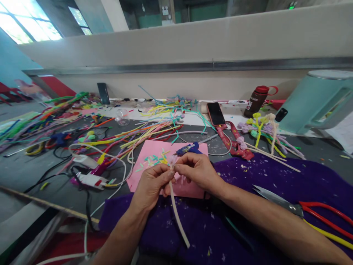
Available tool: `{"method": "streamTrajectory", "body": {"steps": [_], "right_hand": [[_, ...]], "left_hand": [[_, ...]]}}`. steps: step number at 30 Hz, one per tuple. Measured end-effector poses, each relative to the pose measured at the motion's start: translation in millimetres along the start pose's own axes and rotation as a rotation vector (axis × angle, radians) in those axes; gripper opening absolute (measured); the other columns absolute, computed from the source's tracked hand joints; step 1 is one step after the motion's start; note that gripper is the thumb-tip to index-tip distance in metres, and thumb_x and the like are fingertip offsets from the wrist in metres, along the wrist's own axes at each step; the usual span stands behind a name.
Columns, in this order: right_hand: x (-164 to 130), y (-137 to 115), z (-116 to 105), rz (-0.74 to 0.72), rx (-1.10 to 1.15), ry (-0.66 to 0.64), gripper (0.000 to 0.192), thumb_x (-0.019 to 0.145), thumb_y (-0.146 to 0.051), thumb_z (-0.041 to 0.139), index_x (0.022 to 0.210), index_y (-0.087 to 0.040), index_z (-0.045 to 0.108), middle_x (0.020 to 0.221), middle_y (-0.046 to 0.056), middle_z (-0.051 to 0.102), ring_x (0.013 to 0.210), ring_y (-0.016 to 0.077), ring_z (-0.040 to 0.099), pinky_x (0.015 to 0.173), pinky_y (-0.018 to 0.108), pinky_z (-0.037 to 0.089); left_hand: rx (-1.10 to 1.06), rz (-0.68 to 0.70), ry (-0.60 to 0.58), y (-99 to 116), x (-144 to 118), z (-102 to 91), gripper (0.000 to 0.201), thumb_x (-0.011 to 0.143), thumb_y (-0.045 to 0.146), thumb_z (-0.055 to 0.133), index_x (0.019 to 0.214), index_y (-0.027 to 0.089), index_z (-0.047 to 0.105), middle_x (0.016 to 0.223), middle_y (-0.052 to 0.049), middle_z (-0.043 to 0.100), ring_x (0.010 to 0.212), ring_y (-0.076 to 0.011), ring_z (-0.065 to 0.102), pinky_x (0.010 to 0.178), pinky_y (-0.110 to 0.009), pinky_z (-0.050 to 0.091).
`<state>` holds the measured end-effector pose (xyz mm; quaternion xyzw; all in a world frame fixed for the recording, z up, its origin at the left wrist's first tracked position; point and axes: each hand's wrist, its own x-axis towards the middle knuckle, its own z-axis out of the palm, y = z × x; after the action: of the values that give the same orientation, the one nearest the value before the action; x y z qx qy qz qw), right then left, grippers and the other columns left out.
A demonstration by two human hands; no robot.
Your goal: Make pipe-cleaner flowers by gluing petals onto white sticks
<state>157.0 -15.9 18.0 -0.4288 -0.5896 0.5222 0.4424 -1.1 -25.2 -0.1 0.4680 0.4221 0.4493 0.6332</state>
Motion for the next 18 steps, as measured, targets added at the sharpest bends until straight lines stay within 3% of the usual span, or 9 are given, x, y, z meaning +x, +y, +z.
{"method": "streamTrajectory", "body": {"steps": [18], "right_hand": [[2.6,3.3,2.6,-0.008,-0.073,0.053,0.011,0.073,-0.023,0.058,0.065,-0.016,0.055,0.055,-0.005,0.052,0.043,0.0057,0.047,0.041,0.017,0.038]], "left_hand": [[0.245,0.034,0.075,0.4,-1.7,2.9,0.023,0.071,0.037,0.064,0.070,0.014,0.059,0.039,0.003,0.054,0.033,-0.0094,0.049,0.035,-0.018,0.038]]}}
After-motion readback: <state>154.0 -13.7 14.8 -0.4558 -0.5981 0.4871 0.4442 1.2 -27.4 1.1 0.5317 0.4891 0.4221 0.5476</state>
